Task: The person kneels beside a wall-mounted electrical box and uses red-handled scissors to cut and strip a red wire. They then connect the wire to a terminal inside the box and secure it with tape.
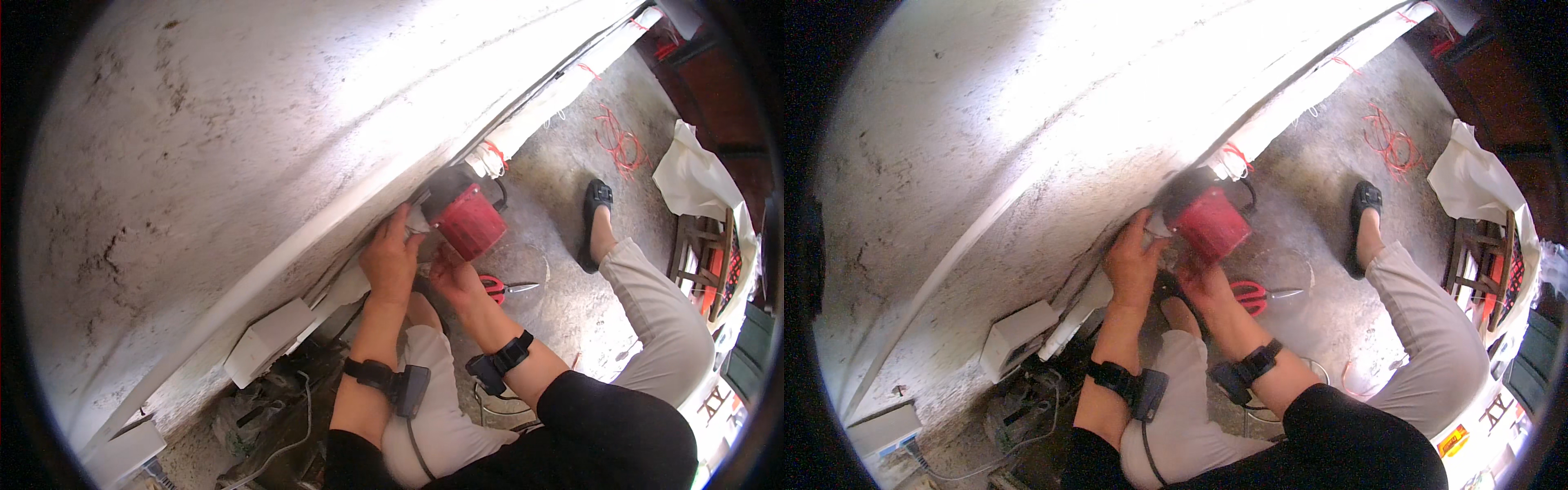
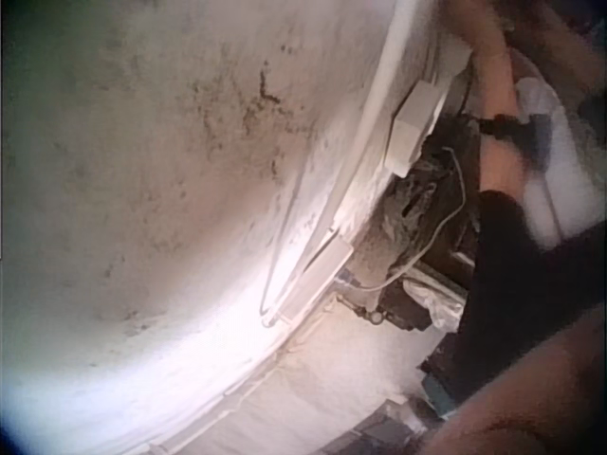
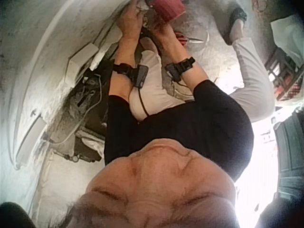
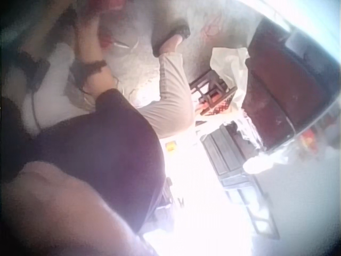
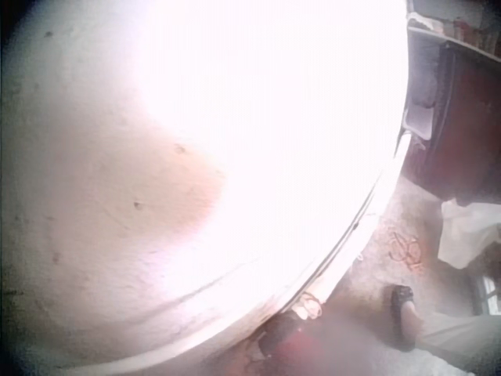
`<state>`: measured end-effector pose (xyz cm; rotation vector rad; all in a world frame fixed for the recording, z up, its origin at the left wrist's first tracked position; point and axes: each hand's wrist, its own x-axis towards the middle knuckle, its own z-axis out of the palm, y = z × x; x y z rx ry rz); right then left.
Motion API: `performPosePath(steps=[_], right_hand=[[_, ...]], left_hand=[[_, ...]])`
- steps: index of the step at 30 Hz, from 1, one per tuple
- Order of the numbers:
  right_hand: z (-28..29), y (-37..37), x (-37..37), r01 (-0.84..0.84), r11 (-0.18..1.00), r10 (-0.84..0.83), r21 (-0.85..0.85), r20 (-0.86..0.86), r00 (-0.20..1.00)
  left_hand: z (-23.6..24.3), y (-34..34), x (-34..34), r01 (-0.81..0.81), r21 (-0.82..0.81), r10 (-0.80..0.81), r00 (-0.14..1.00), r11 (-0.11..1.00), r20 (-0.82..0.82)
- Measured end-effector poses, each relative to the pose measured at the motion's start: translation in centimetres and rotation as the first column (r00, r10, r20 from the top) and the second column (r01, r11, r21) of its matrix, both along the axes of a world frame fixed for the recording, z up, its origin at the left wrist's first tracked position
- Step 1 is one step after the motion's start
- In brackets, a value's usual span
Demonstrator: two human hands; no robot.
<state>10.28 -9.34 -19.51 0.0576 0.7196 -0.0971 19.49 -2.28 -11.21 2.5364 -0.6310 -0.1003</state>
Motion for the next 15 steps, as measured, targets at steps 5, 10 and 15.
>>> performPosePath(steps=[5, 10, 15], right_hand=[[2.0, 0.6, -0.5, -0.338, 0.619, 0.162, -0.709, -0.306, 0.938], [3.3, 0.3, -1.1, -0.177, -0.150, 0.071, -0.973, -0.189, 0.979], [4.6, 0.4, -1.2, -0.037, -0.387, 0.139, -0.921, -0.099, 0.985]], left_hand=[[0.1, -0.1, -0.3, -0.013, 0.054, 0.009, 0.997, 0.998, 0.081], [0.0, 0.1, -0.5, -0.036, 0.112, 0.029, 0.997, 0.993, 0.066], [-0.5, 0.3, -0.5, -0.011, 0.003, 0.010, 0.990, 1.000, 0.140]])
